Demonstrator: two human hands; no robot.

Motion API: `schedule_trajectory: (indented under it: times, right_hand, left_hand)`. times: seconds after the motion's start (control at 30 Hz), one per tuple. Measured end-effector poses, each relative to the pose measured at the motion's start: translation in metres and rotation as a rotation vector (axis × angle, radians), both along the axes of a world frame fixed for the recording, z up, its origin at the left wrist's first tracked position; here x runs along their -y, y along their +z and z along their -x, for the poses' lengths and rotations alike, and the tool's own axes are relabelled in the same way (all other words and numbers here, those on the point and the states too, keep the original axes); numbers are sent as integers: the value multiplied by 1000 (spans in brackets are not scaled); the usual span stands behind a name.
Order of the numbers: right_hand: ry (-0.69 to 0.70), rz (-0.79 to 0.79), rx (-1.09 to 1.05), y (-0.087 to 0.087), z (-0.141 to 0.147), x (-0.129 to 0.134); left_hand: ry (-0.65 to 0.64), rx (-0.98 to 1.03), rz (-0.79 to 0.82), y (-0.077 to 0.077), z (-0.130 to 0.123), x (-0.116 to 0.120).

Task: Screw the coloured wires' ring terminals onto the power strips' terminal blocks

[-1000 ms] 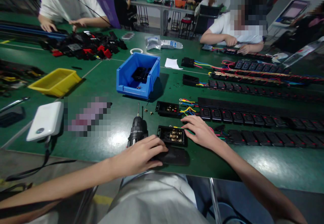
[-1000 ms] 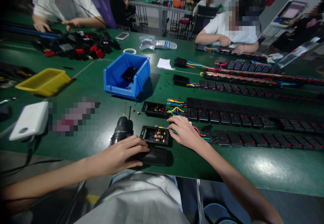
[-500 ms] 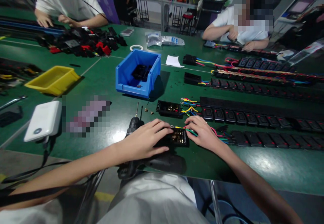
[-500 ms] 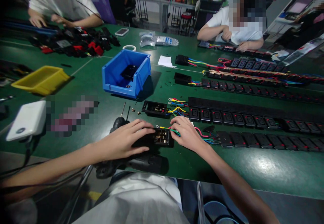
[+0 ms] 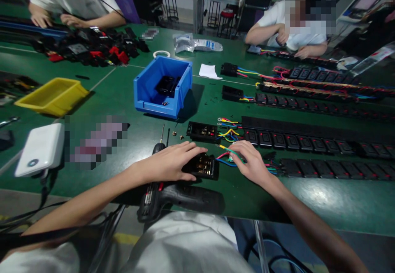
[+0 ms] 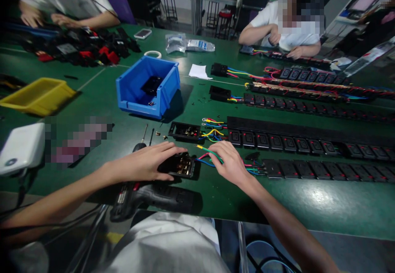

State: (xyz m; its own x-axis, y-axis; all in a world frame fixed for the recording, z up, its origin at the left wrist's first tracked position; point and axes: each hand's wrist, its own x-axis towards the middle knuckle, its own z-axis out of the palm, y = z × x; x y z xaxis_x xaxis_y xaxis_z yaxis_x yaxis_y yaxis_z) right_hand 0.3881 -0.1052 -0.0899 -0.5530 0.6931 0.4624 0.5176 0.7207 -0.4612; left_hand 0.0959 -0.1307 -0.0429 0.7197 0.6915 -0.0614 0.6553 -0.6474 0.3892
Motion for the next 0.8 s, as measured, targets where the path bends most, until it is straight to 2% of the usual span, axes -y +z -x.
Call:
schedule_trajectory:
  times: [0.1,0.2,0.43,0.53,0.7,0.8]
  right_hand:
    - [-37,12,-105,3,-1,3]
    - [12,71,-140,8,-2,7]
    - [311,146,-45,11,2,17]
    - [370,137,53,10,6,20]
    - [355,76,179,13,12,18]
    - [272,87,118,18,12,13]
  left_hand:
    - [-47,-11,-9,4,-10,-4]
    - [-108,-29,-64,3,-23,-7]
    - [-215,-88,-185,-5,-39,-17]
    - [-218,-122,-199,-7,-42,-18]
    - [-181,-96,-185,-13,-40,-15]
    - [-148,-45,-155,-17,-37,-14]
